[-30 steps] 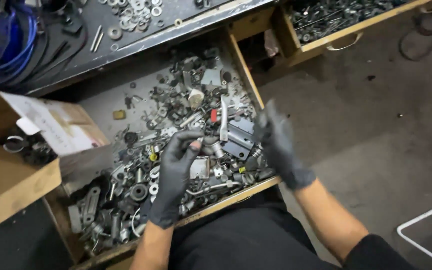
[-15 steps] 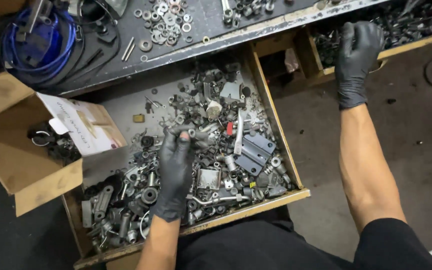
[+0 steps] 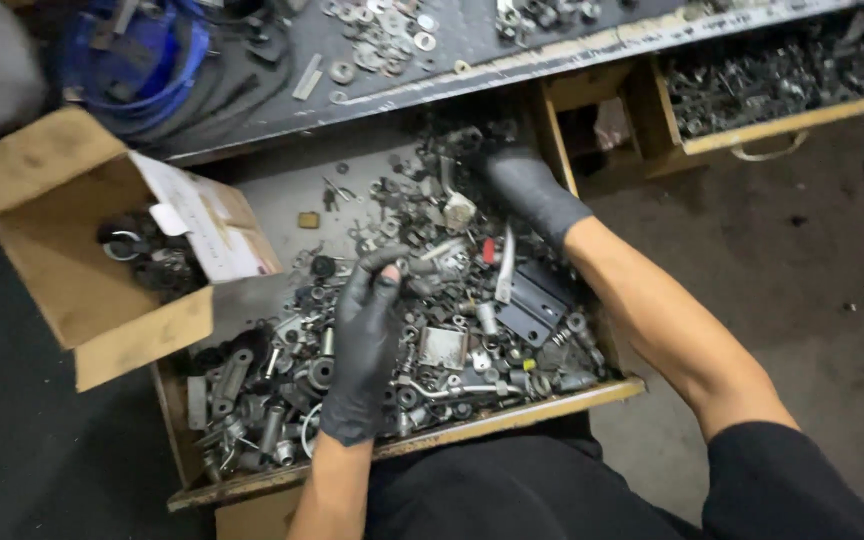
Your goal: The person sorts through a drawer filled with various metal hardware and parts, picking up items to inspect them and placing selected pieces into a cardboard box. The person handles the parts by hand, moving them around within the drawer and transferring them to the box.
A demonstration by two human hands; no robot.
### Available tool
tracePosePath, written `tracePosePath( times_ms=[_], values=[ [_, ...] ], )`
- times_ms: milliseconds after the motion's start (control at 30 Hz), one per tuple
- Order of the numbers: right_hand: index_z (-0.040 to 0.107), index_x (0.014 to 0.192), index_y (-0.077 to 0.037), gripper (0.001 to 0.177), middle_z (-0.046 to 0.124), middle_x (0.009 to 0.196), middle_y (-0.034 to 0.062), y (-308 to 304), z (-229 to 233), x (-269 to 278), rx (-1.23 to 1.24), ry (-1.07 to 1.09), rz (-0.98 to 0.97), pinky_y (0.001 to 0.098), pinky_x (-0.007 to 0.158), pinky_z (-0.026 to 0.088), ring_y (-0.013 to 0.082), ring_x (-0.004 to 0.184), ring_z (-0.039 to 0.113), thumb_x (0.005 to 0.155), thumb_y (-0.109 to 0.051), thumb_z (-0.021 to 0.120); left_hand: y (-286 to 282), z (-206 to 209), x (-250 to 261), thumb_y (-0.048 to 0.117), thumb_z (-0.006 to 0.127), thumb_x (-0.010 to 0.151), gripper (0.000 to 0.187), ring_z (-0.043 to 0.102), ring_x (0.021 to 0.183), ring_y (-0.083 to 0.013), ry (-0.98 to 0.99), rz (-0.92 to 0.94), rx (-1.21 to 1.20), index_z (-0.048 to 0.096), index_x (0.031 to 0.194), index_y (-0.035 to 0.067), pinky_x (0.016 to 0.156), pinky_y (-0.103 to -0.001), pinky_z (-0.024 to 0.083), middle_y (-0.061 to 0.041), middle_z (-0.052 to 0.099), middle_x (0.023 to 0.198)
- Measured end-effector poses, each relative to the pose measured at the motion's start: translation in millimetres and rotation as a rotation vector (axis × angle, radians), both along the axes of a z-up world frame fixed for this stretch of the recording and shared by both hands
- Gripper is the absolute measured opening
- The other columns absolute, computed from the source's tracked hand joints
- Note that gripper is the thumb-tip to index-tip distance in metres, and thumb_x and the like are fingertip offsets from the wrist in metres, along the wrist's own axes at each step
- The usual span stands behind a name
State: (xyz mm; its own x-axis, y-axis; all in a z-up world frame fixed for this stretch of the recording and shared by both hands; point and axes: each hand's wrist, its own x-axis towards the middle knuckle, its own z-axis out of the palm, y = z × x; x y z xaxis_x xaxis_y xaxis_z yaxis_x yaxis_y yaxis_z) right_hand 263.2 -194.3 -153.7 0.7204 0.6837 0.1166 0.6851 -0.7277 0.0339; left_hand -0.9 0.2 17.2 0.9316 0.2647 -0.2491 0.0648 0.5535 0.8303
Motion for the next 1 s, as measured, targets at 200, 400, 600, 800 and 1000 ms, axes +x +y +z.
tracePosePath(
  times_ms=[200, 400, 600, 800, 1000],
  values=[
    [0.075, 0.120, -0.002, 0.035, 0.074, 0.116, 0.0255, 70, 190, -72, -0.025, 0.506, -0.313, 0.0528, 0.102, 0.052, 0.0425, 0.119, 0.067, 0.102, -0.028, 0.059, 21, -11, -14, 0.017, 0.059, 0.101, 0.032, 0.076, 0.087, -0.0209, 0.040, -0.005, -0.033, 0.062, 0.129, 0.000, 0.085, -0.034, 0.062, -0.022, 0.074, 0.108],
    [0.078, 0.102, -0.017, 0.031, 0.074, 0.100, 0.0150, 41, 56, -37, 0.277, 0.387, -0.164, 0.0475, 0.088, 0.056, 0.0386, 0.102, 0.071, 0.092, -0.047, 0.076, 31, -14, -20, 0.017, 0.056, 0.104, 0.030, 0.074, 0.086, -0.0184, 0.062, -0.032, -0.015, 0.062, 0.128, 0.001, 0.087, -0.032, 0.060, -0.020, 0.075, 0.107],
    [0.079, 0.100, -0.024, 0.022, 0.074, 0.103, 0.0079, 45, 29, -27, 0.271, 0.436, -0.170, 0.0448, 0.089, 0.056, 0.0334, 0.105, 0.071, 0.092, -0.044, 0.077, 37, -13, -22, 0.017, 0.054, 0.104, 0.030, 0.073, 0.088, -0.0176, 0.063, -0.035, -0.019, 0.062, 0.129, 0.002, 0.089, -0.034, 0.059, -0.020, 0.074, 0.110],
    [0.078, 0.104, -0.020, 0.020, 0.070, 0.113, 0.0119, 40, 13, -23, 0.211, 0.455, -0.115, 0.0472, 0.093, 0.056, 0.0362, 0.110, 0.069, 0.091, -0.036, 0.077, 42, -20, -30, 0.016, 0.055, 0.104, 0.028, 0.072, 0.088, -0.0161, 0.086, -0.019, -0.037, 0.061, 0.127, 0.002, 0.088, -0.031, 0.058, -0.018, 0.074, 0.109],
    [0.077, 0.112, -0.020, 0.034, 0.074, 0.112, 0.0154, 44, 82, -39, 0.456, 0.581, -0.565, 0.0534, 0.099, 0.054, 0.0391, 0.113, 0.068, 0.086, -0.040, 0.080, 48, -25, -31, 0.014, 0.056, 0.103, 0.024, 0.073, 0.084, -0.0202, 0.050, 0.025, -0.011, 0.061, 0.123, 0.002, 0.083, -0.032, 0.059, -0.021, 0.073, 0.104]
  ],
)
